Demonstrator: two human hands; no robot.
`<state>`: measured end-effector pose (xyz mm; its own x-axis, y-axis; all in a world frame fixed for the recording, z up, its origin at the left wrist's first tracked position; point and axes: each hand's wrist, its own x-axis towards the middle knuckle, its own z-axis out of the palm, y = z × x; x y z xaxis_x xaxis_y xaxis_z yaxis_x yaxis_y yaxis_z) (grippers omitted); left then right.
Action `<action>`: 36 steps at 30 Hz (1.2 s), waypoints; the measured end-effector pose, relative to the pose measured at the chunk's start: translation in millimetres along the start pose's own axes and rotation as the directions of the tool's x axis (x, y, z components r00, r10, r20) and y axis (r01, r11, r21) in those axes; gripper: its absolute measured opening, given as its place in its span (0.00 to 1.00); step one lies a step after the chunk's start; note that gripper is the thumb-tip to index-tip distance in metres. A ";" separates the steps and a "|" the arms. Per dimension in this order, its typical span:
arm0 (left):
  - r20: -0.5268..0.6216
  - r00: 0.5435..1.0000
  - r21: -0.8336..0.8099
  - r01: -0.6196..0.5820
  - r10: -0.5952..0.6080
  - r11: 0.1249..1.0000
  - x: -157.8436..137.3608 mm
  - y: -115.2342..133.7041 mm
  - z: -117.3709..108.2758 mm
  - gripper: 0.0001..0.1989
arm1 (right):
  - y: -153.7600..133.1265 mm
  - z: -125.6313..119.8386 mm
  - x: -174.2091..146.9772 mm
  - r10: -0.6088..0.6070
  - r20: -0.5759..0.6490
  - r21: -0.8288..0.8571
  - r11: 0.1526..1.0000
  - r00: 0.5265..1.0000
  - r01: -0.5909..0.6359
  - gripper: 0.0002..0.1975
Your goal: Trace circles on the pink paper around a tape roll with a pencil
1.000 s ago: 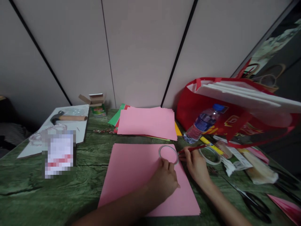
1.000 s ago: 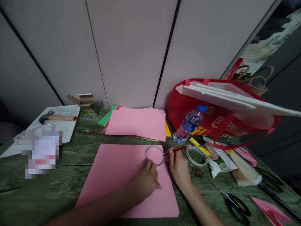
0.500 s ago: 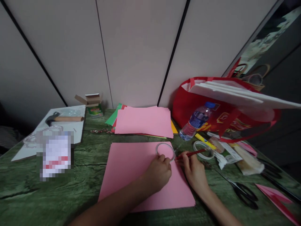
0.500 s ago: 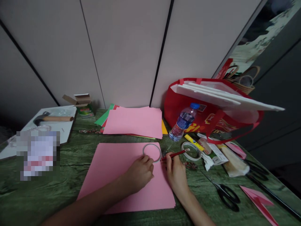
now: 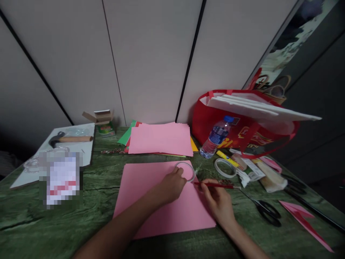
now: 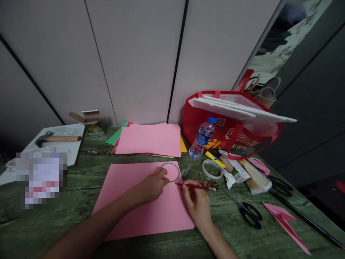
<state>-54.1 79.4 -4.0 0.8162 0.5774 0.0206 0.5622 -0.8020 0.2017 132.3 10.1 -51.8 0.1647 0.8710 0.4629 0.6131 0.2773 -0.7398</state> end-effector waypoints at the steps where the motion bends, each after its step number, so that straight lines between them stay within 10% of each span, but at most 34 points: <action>1: 0.020 1.000 -0.019 -0.007 0.008 1.000 0.1 -2.5 -4.1 0.14 | -2.2 1.4 -2.0 -0.021 0.000 0.003 1.000 1.000 0.021 0.09; 16: 0.257 0.947 -0.134 -0.162 0.192 0.978 43.2 -38.7 -23.2 0.25 | -37.2 25.2 -0.1 -0.344 0.323 -0.094 0.915 0.882 0.392 0.14; 25: 0.235 0.949 -0.111 -0.189 0.210 0.976 42.5 -38.8 -21.9 0.20 | -41.5 33.1 7.6 -0.353 0.361 -0.298 0.833 0.863 0.466 0.15; 36: 0.227 0.966 -0.084 -0.105 0.121 0.991 35.1 -34.4 -25.7 0.26 | -37.2 20.7 -0.4 -0.330 0.334 -0.163 0.902 0.883 0.399 0.13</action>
<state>-48.3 131.2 15.0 0.8871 0.4260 -0.1776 0.4605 -0.8424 0.2798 93.4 7.9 -34.6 -0.3154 0.8128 0.4897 0.7450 0.5318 -0.4028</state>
